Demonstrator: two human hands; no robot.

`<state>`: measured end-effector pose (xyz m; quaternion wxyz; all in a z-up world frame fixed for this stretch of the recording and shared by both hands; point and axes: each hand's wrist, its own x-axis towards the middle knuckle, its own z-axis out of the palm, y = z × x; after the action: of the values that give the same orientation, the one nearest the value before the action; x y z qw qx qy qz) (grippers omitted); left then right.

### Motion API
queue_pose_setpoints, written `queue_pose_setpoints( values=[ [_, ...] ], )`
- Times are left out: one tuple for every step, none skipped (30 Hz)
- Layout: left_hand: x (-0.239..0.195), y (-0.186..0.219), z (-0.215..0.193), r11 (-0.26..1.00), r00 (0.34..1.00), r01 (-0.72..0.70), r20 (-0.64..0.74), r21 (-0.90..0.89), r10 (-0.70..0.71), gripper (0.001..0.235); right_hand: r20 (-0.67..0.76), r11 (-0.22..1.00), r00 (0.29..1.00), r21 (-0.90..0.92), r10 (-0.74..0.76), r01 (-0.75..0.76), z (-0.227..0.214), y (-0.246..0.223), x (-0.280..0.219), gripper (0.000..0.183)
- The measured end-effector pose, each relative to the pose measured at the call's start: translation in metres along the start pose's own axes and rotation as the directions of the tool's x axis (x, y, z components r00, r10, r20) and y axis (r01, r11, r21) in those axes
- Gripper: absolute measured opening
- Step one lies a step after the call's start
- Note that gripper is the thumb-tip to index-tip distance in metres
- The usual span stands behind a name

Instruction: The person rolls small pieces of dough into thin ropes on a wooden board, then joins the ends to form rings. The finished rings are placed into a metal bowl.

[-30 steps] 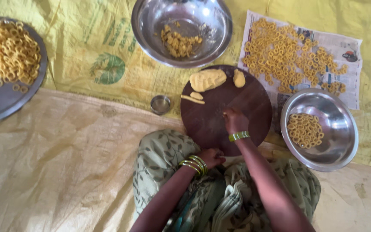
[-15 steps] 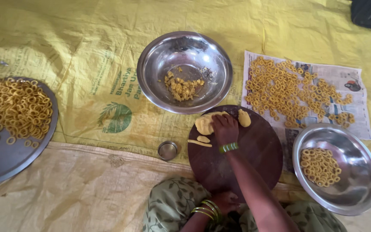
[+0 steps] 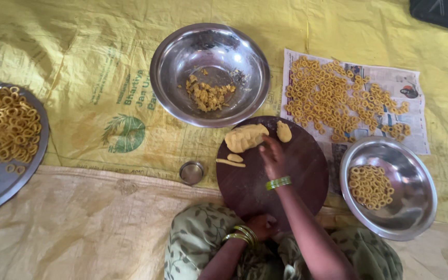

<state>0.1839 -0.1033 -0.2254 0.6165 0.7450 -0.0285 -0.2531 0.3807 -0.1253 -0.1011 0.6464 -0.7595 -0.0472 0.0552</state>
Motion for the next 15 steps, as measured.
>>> queue_pose_setpoints(
  values=[
    [-0.001, -0.002, -0.002, 0.999, 0.999, 0.043, 0.015, -0.002, -0.043, 0.063, 0.016, 0.998, 0.999, 0.029, -0.051, 0.050, -0.014, 0.013, -0.004, 0.052],
    [-0.003, -0.004, -0.004, 0.996, 0.996, 0.086, 0.029, -0.004, -0.086, 0.067, 0.031, 0.993, 0.994, 0.059, -0.102, 0.100, -0.027, 0.026, -0.014, 0.049],
    [-0.003, -0.004, -0.006, 0.998, 0.998, 0.057, 0.029, 0.000, -0.057, 0.069, 0.043, 0.984, 0.987, 0.090, -0.157, 0.152, -0.043, 0.036, -0.026, 0.046],
    [-0.002, -0.003, -0.010, 1.000, 0.999, 0.027, 0.030, 0.004, -0.027, 0.071, 0.124, 0.940, 0.959, -0.202, -0.253, 0.274, -0.060, 0.043, -0.044, 0.040],
    [-0.003, -0.002, -0.013, 1.000, 0.999, -0.005, 0.032, 0.007, 0.005, 0.072, 0.225, 0.795, 0.921, -0.466, -0.318, 0.389, -0.074, 0.048, -0.065, 0.035],
    [-0.005, 0.001, -0.016, 0.999, 0.999, -0.027, 0.027, 0.029, 0.026, 0.073, 0.319, 0.611, 0.891, -0.648, -0.323, 0.454, -0.084, 0.052, -0.088, 0.041],
    [-0.006, 0.006, -0.018, 0.997, 0.998, -0.051, 0.024, 0.049, 0.050, 0.073, 0.409, 0.378, 0.862, -0.778, -0.299, 0.501, -0.093, 0.053, -0.112, 0.047],
    [-0.009, 0.014, -0.020, 0.995, 0.997, -0.074, 0.020, 0.070, 0.073, 0.073, 0.440, 0.306, 0.859, -0.806, -0.263, 0.506, -0.098, 0.052, -0.136, 0.057],
    [-0.016, 0.024, -0.021, 0.994, 0.996, -0.087, 0.024, 0.059, 0.086, 0.067, 0.465, 0.230, 0.857, -0.829, -0.224, 0.510, -0.099, 0.051, -0.159, 0.067],
    [-0.024, 0.036, -0.025, 0.994, 0.995, -0.100, 0.028, 0.048, 0.099, 0.062, 0.486, 0.152, 0.855, -0.845, -0.182, 0.513, -0.098, 0.048, -0.172, 0.077],
    [-0.038, 0.050, -0.026, 0.994, 0.994, -0.109, 0.035, 0.034, 0.108, 0.057, 0.482, 0.157, 0.869, -0.855, -0.110, 0.494, -0.095, 0.045, -0.176, 0.078],
    [-0.053, 0.066, -0.027, 0.981, 0.988, -0.154, 0.037, 0.119, 0.151, 0.051, 0.476, 0.162, 0.879, -0.865, -0.039, 0.475, -0.092, 0.041, -0.177, 0.080],
    [-0.074, 0.082, -0.029, 0.959, 0.981, -0.195, 0.042, 0.205, 0.190, 0.046, 0.467, 0.168, 0.884, -0.874, 0.034, 0.456, -0.088, 0.039, -0.181, 0.081],
    [-0.098, 0.099, -0.028, 0.928, 0.972, -0.234, 0.050, 0.289, 0.229, 0.043, 0.462, 0.175, 0.887, -0.874, 0.009, 0.454, -0.087, 0.036, -0.185, 0.080],
    [-0.127, 0.117, -0.027, 0.921, 0.969, -0.235, 0.006, 0.311, 0.245, 0.042, 0.458, 0.185, 0.889, -0.872, -0.016, 0.452, -0.083, 0.032, -0.188, 0.079]
  ],
)
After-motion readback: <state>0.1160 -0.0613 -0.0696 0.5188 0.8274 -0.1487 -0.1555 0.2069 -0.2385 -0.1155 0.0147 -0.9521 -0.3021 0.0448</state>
